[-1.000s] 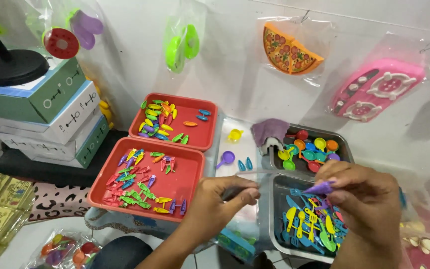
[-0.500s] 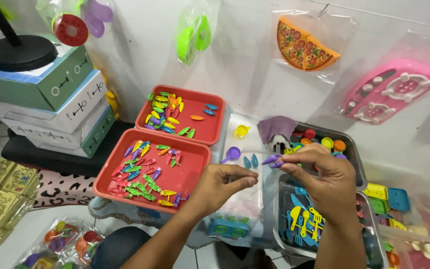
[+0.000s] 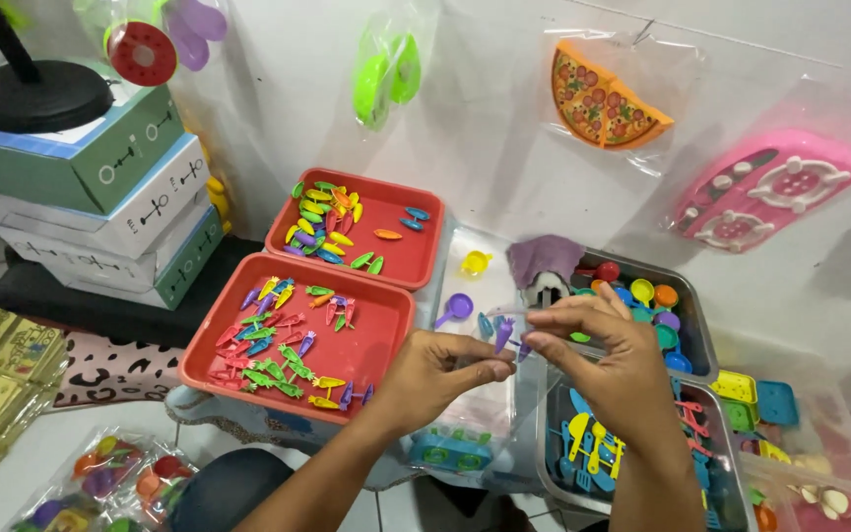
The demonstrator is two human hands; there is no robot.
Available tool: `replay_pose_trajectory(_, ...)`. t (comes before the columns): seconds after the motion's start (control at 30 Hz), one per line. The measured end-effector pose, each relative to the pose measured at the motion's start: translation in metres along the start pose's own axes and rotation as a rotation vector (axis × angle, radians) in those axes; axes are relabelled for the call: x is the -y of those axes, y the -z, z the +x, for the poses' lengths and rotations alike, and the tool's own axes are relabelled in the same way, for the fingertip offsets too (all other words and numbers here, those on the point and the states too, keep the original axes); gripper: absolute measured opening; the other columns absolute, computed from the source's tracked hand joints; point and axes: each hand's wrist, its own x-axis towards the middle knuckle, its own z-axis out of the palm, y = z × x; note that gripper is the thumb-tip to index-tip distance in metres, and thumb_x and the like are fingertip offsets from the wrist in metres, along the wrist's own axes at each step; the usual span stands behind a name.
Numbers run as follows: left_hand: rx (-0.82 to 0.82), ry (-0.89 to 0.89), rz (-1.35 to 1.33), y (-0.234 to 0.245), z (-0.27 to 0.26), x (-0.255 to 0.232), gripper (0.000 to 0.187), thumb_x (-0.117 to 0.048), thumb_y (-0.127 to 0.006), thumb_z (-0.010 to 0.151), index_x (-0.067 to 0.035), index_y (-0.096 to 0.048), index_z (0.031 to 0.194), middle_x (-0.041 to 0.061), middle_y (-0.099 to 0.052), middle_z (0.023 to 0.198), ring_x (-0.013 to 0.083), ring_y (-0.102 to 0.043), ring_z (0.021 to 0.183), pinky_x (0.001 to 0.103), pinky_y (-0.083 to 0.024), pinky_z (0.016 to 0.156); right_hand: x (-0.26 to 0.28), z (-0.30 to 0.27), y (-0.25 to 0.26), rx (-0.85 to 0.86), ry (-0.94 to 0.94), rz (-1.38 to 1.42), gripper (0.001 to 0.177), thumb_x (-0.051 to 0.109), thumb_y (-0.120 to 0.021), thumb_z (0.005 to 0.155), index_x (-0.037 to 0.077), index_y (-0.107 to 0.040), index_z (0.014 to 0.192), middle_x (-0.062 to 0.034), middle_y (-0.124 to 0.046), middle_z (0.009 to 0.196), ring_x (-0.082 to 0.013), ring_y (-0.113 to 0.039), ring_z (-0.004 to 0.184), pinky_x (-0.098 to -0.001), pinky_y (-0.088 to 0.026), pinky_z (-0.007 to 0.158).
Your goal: Cleaning small plastic toy components with a cloth and placing them into individual plastic bags or sorting trays.
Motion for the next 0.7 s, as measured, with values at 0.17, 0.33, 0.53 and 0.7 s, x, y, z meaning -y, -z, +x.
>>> replay_pose_trajectory(0.17,0.017,-0.013,-0.031,0.0,0.001,0.004,0.017,-0.007,-0.079,0.085,0.001,-0.081,0.1,0.009,-0.081,0.086,0.0079,-0.07,0.072,0.02,-0.057,0.067,0.0,0.002,-0.006,0.015,0.024,-0.01,0.016,0.014,-0.083,0.075,0.008,-0.083,0.09,-0.0036,-0.078,0.084,-0.0156,-0.07,0.085,-0.0546,-0.027,0.124)
replay_pose_trajectory(0.33,0.001,0.007,0.002,0.002,0.002,0.006,0.017,-0.01,-0.078,0.085,0.001,-0.082,0.098,0.009,-0.08,0.082,0.0101,-0.072,0.073,0.021,-0.058,0.069,0.002,0.004,-0.012,0.004,-0.02,-0.022,0.016,0.014,-0.083,0.074,0.008,-0.083,0.089,-0.0041,-0.08,0.082,-0.016,-0.072,0.084,-0.0571,-0.025,0.124)
replay_pose_trajectory(0.53,-0.022,-0.013,-0.204,0.004,0.01,0.029,0.019,-0.008,-0.077,0.089,0.004,-0.079,0.103,0.016,-0.08,0.088,0.0191,-0.076,0.083,0.031,-0.062,0.078,-0.003,0.006,-0.018,-0.054,-0.02,0.124,0.043,0.028,-0.077,0.083,0.006,-0.072,0.12,-0.0114,-0.077,0.102,-0.0238,-0.068,0.096,-0.0567,-0.032,0.118)
replay_pose_trajectory(0.7,-0.063,-0.003,-0.33,0.006,0.014,0.029,0.017,-0.006,-0.076,0.092,0.003,-0.078,0.106,0.017,-0.08,0.093,0.021,-0.076,0.089,0.036,-0.065,0.084,-0.023,0.011,-0.031,-0.034,-0.048,0.346,0.11,0.053,-0.082,0.069,0.004,-0.035,0.156,-0.0192,-0.058,0.13,-0.0295,-0.048,0.12,-0.0539,-0.034,0.112)
